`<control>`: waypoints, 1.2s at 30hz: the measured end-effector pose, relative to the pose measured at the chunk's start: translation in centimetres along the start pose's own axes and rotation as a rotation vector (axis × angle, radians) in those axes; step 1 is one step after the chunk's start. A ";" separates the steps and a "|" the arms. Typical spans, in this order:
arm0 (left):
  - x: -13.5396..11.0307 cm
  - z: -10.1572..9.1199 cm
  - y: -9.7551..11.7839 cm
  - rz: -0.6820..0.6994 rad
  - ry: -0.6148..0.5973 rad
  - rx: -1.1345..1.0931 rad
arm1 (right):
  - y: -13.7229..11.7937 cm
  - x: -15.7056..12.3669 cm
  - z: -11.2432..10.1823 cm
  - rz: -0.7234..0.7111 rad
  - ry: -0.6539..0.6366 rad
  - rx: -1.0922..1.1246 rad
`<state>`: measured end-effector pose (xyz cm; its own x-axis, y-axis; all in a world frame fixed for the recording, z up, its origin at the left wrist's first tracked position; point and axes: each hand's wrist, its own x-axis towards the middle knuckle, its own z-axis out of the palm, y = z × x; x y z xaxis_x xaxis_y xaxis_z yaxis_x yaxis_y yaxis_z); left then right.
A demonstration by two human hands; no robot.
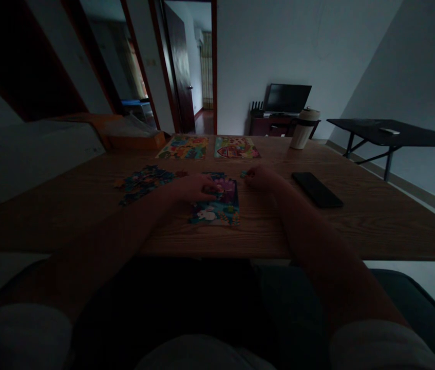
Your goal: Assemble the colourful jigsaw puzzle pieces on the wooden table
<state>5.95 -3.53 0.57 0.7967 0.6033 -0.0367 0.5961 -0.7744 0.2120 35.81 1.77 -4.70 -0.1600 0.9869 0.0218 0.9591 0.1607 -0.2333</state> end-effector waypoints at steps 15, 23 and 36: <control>0.3 0.5 -0.3 0.031 0.021 0.133 | -0.7 -0.5 -0.4 0.017 0.021 -0.026; 0.6 1.0 0.3 0.059 0.045 0.318 | -0.2 -0.3 0.0 0.015 0.019 -0.008; -1.7 -3.4 -5.1 -0.423 0.106 0.082 | -1.1 -1.4 -1.0 -0.040 0.023 0.094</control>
<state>1.23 0.07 2.86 0.4684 0.8835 -0.0025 0.8771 -0.4647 0.1216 35.18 0.23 -3.53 -0.1912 0.9800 0.0549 0.9257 0.1986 -0.3220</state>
